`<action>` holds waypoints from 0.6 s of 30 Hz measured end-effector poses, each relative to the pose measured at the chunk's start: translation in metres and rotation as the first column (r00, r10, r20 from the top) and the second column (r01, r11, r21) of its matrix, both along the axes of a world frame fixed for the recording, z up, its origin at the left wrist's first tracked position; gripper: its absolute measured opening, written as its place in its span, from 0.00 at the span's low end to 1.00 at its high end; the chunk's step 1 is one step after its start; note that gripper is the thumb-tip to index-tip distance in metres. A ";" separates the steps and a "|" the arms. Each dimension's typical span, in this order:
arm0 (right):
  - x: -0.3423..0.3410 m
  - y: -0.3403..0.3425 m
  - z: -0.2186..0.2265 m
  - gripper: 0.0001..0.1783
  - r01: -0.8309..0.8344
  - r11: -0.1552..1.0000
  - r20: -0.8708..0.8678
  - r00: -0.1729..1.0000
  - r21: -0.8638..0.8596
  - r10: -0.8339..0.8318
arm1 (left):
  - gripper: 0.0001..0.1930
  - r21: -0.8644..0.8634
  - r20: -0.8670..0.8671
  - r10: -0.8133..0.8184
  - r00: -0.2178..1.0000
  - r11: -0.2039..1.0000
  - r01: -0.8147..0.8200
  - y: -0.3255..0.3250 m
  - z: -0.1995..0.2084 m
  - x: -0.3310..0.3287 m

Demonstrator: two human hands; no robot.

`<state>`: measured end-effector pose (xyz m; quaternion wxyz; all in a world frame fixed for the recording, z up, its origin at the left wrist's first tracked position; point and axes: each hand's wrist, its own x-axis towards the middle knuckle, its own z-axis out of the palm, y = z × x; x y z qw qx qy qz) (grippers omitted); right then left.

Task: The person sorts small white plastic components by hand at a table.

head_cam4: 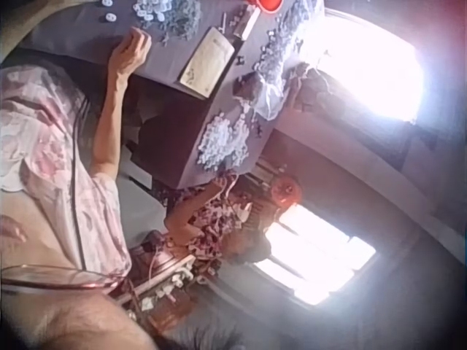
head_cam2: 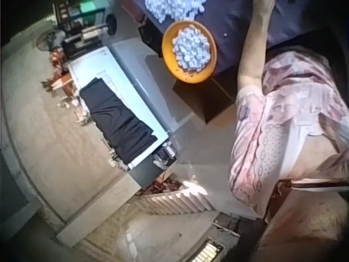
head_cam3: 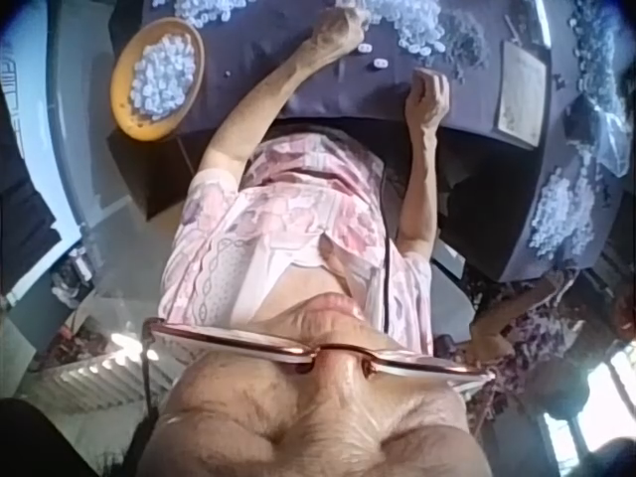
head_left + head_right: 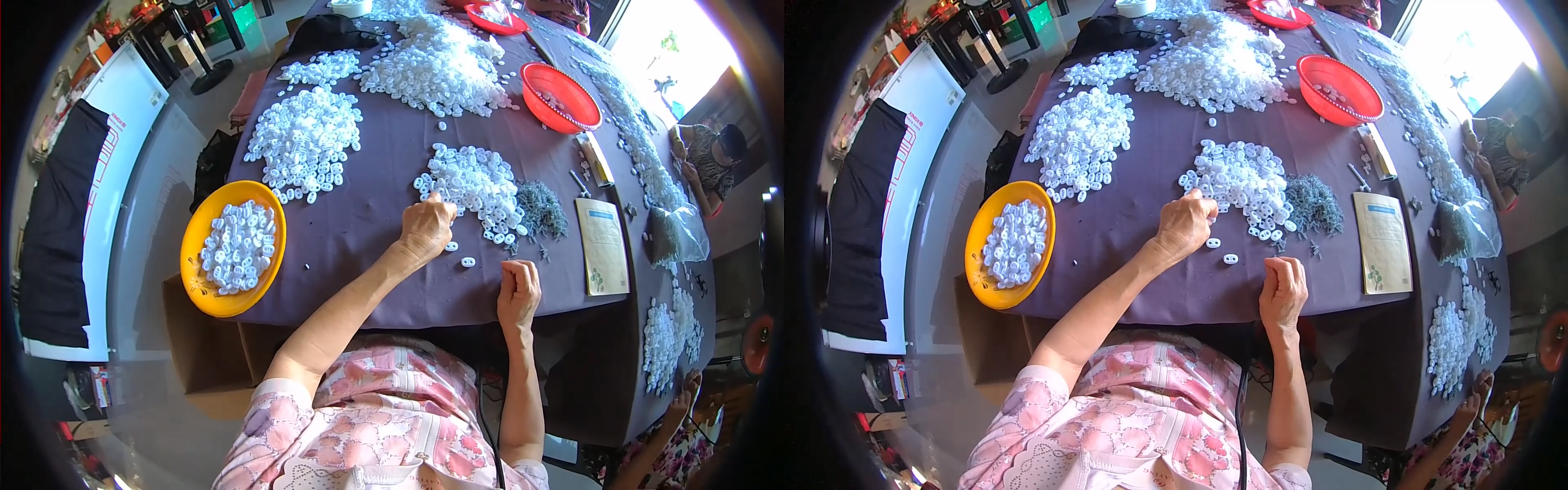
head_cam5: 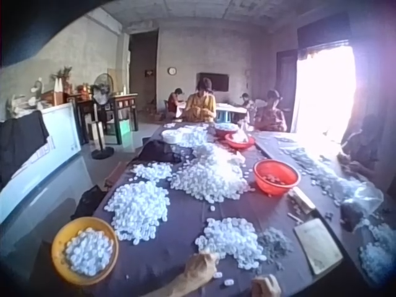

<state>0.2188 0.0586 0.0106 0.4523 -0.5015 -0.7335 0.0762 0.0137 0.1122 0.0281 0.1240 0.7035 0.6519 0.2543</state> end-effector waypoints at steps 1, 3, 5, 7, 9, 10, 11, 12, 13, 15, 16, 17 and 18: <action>0.000 0.000 0.001 0.04 -0.002 1.000 0.004 1.000 0.005 0.002 | 0.03 0.018 0.000 0.009 1.000 1.000 -0.009 -0.003 0.000 0.000; 0.000 0.000 0.000 0.05 -0.007 1.000 -0.014 1.000 0.026 0.008 | 0.02 0.072 0.146 0.018 0.989 0.997 -0.028 -0.011 -0.001 -0.001; -0.002 -0.001 0.002 0.05 -0.013 0.999 -0.031 0.999 0.047 0.014 | 0.02 0.196 0.438 -0.125 0.890 0.980 0.041 -0.024 -0.007 -0.010; -0.007 -0.007 0.008 0.06 -0.026 0.998 -0.151 0.988 -0.050 0.018 | 0.03 -0.228 0.757 0.124 0.641 0.970 0.081 -0.049 0.010 -0.016; -0.021 -0.015 0.022 0.06 -0.108 0.988 -0.241 0.967 -0.109 0.079 | 0.04 -0.282 0.884 0.197 0.423 0.948 0.148 -0.070 0.003 -0.020; -0.029 -0.019 0.026 0.07 -0.185 0.970 -0.330 0.936 -0.156 0.125 | 0.04 -0.286 0.921 0.220 0.322 0.943 0.172 -0.078 -0.002 -0.021; -0.038 -0.022 0.026 0.07 -0.259 0.951 -0.374 0.909 -0.167 0.181 | 0.05 -0.280 0.935 0.225 0.274 0.943 0.181 -0.084 -0.006 -0.021; -0.047 -0.023 0.025 0.07 -0.315 0.931 -0.400 0.890 -0.184 0.221 | 0.05 -0.287 0.934 0.233 0.272 0.941 0.180 -0.089 -0.008 -0.019; -0.054 -0.025 0.023 0.07 -0.368 0.908 -0.426 0.867 -0.199 0.258 | 0.05 -0.299 0.935 0.249 0.254 0.937 0.181 -0.093 -0.010 -0.017; -0.064 -0.026 0.016 0.07 -0.409 0.872 -0.448 0.855 -0.270 0.263 | 0.05 -0.315 0.934 0.270 0.234 0.931 0.183 -0.098 -0.012 -0.016; -0.066 -0.026 0.011 0.07 -0.410 0.858 -0.448 0.859 -0.310 0.248 | 0.05 -0.308 0.937 0.262 0.231 0.931 0.196 -0.099 -0.012 -0.016; -0.065 -0.027 0.005 0.07 -0.414 0.839 -0.491 0.845 -0.353 0.210 | 0.05 -0.301 0.940 0.253 0.228 0.930 0.210 -0.100 -0.013 -0.016; -0.065 -0.027 0.003 0.07 -0.414 0.837 -0.490 0.846 -0.356 0.210 | 0.05 -0.293 0.943 0.244 0.225 0.930 0.223 -0.101 -0.014 -0.017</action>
